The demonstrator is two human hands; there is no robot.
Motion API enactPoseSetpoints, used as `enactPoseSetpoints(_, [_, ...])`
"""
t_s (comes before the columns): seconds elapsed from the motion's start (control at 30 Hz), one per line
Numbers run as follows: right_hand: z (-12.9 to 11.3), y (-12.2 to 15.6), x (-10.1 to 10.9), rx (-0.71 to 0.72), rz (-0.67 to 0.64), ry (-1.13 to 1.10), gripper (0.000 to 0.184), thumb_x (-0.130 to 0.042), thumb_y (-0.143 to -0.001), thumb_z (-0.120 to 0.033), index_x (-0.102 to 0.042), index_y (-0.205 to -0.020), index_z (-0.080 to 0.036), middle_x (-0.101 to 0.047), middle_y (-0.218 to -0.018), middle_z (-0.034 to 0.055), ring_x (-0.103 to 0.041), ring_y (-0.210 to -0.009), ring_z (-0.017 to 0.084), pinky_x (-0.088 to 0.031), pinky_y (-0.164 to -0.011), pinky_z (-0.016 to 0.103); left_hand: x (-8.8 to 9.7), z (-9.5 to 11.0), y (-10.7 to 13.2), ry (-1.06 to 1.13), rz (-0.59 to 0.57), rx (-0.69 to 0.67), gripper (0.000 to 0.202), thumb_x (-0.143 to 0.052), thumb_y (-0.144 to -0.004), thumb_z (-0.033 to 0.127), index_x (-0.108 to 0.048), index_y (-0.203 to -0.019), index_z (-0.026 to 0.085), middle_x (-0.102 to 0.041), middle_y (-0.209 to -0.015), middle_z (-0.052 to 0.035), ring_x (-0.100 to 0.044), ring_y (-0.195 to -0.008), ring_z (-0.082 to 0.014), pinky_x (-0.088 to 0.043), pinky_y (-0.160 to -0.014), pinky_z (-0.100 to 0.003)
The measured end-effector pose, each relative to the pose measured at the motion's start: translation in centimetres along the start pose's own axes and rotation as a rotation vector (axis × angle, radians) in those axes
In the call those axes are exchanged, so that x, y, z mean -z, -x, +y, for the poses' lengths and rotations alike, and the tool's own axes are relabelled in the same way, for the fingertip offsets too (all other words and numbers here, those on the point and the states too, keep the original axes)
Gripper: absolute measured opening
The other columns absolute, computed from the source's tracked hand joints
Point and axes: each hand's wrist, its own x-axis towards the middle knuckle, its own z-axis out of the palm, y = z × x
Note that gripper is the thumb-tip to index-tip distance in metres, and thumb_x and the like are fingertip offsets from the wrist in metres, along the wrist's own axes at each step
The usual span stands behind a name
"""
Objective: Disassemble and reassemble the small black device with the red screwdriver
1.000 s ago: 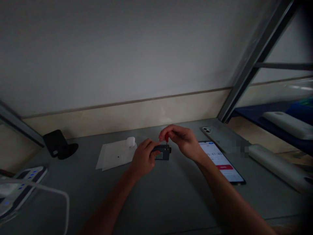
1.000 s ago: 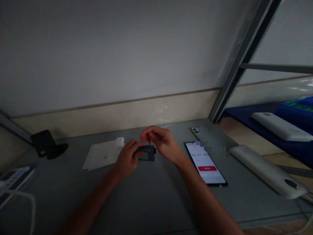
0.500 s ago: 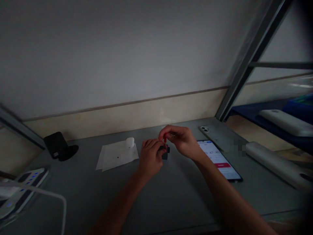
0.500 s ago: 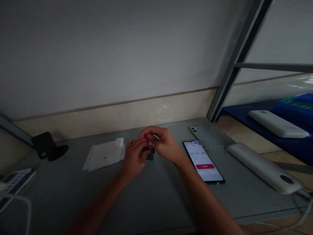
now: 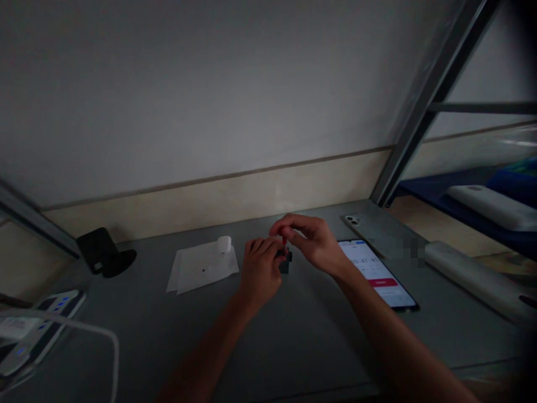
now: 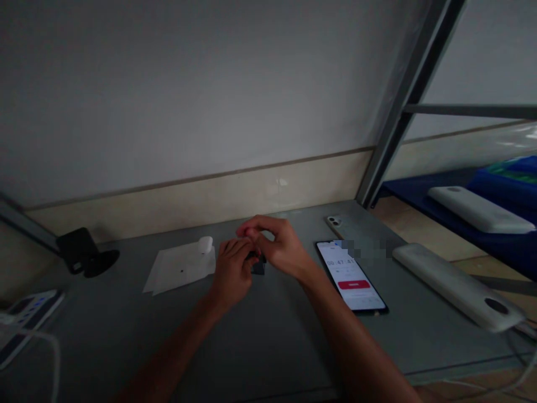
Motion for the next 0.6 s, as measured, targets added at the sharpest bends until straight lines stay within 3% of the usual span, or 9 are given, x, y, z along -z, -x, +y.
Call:
enactPoseSetpoints(0.1, [-0.02,-0.09,0.0,0.073,0.063,0.081,0.012,-0.064,-0.091,-0.022,-0.076,-0.091,-0.021,-0.067,-0.089,0.0047,-0.063,-0.08,0.017,-0.052,-0.072,0.031,0.24,0.34,-0.2,-0.024,-0.021,0.013,0.013,-0.06,-0.089,0.009,-0.059,-0.093,0.022,-0.07,-0.102,-0.0032,-0.058,-0.102,-0.0251,-0.04,-0.091,-0.042])
enactPoseSetpoints(0.27, [0.33,0.03,0.09,-0.062,-0.025,-0.032,0.024,-0.053,-0.098,-0.024,-0.073,-0.11,-0.021,-0.07,-0.089,0.0043,-0.064,-0.076,0.016,-0.052,-0.068,0.031,0.51,0.59,-0.44,-0.056,-0.051,0.027,0.014,-0.061,-0.087,0.009,-0.059,-0.093,0.022,-0.07,-0.103,-0.0037,-0.058,-0.105,-0.0262,-0.04,-0.091,-0.043])
enactPoseSetpoints(0.43, [0.06,-0.13,-0.13,0.05,0.017,0.062,0.011,-0.063,-0.091,-0.022,-0.075,-0.089,-0.02,-0.067,-0.089,0.0046,-0.064,-0.082,0.017,-0.052,-0.075,0.032,0.6,0.69,-0.59,-0.049,-0.06,0.045,0.018,-0.061,-0.086,0.008,-0.059,-0.098,0.022,-0.07,-0.108,-0.0041,-0.058,-0.11,-0.0263,-0.04,-0.093,-0.043])
enactPoseSetpoints(0.6, [-0.1,-0.1,0.27,-0.052,-0.029,0.002,0.021,-0.051,-0.097,-0.024,-0.071,-0.097,-0.018,-0.066,-0.079,0.0026,-0.061,-0.067,0.014,-0.051,-0.067,0.03,0.95,0.85,-0.72,-0.069,-0.103,0.041,0.015,-0.061,-0.087,0.009,-0.059,-0.093,0.022,-0.069,-0.104,-0.0031,-0.057,-0.105,-0.0258,-0.039,-0.089,-0.042])
